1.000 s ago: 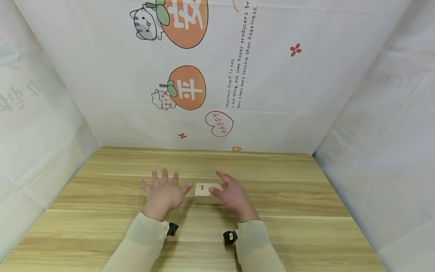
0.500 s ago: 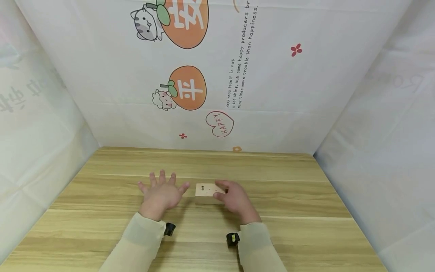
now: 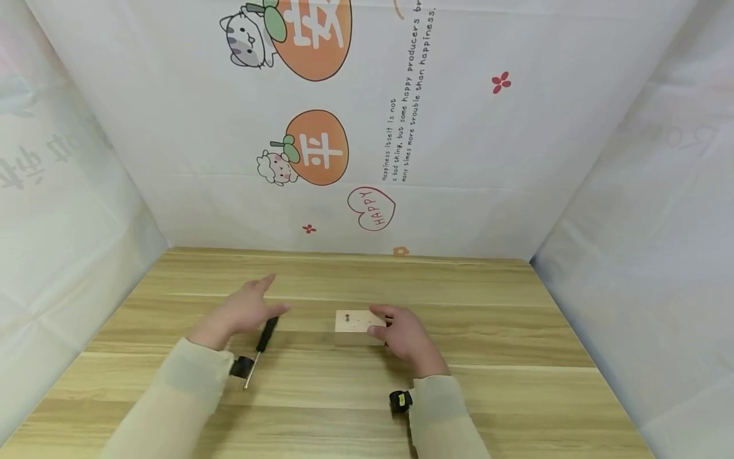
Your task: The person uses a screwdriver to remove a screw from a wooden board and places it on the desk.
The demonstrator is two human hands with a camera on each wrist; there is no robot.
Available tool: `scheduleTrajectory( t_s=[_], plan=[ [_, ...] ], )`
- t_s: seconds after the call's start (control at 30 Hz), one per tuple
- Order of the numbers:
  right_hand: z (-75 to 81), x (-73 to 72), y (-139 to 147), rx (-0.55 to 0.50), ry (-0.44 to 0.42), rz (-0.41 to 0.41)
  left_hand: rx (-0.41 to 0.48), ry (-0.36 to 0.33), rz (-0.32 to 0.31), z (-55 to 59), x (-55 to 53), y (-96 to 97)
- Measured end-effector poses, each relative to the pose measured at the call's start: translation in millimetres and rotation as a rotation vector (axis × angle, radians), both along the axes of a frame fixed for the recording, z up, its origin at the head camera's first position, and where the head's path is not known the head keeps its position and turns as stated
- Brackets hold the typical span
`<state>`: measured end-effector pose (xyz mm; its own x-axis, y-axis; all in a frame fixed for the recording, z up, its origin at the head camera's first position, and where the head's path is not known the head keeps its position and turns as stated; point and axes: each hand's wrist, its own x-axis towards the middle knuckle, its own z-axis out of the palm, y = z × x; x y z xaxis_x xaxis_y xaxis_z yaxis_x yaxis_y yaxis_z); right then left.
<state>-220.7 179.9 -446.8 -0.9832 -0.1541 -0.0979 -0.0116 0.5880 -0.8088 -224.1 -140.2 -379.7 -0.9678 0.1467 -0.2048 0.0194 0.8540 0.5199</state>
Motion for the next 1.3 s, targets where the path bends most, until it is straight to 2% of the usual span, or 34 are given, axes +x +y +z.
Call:
scheduleTrajectory(
  t_s=[0.07, 0.13, 0.23, 0.33, 0.4, 0.53, 0.73, 0.8, 0.93, 1.13, 1.3],
  plan=[
    [-0.5, -0.7, 1.4, -0.016, -0.011, -0.009, 0.1, -0.05, -0.024, 1.1, -5.6, -14.3],
    [-0.9, -1.5, 2.1, -0.044, -0.029, -0.016, 0.201, -0.124, -0.022, -1.2, -10.0, -27.0],
    [-0.9, -2.4, 1.8, -0.076, -0.052, -0.027, 0.338, -0.253, 0.018, -9.2, -13.8, -40.5],
    [-1.1, -2.6, 1.5, -0.077, -0.05, -0.026, 0.427, -0.334, 0.055, -19.3, -15.6, -47.9],
    [-1.3, -2.6, 1.9, -0.072, -0.047, -0.026, 0.466, -0.359, 0.078, -25.9, -16.4, -50.0],
    [-1.2, -2.4, 2.5, -0.062, -0.051, -0.026, 0.517, -0.36, 0.099, -38.7, -19.2, -50.5],
    [0.0, -2.1, 4.1, -0.07, -0.057, 0.006, 0.54, -0.361, 0.132, -51.4, -22.5, -43.3],
    [0.4, -2.1, 5.7, -0.086, -0.07, 0.012, 0.524, -0.355, 0.142, -53.4, -23.2, -39.0],
    [2.0, -2.5, 8.0, -0.115, -0.095, 0.021, 0.451, -0.323, 0.138, -53.9, -23.4, -31.4],
    [2.4, -3.6, 9.0, -0.124, -0.101, 0.02, 0.308, -0.263, 0.078, -49.9, -18.8, -23.0],
    [1.1, -3.8, 8.1, -0.141, -0.114, 0.017, 0.248, -0.235, 0.074, -51.0, -18.6, -19.4]
  ],
)
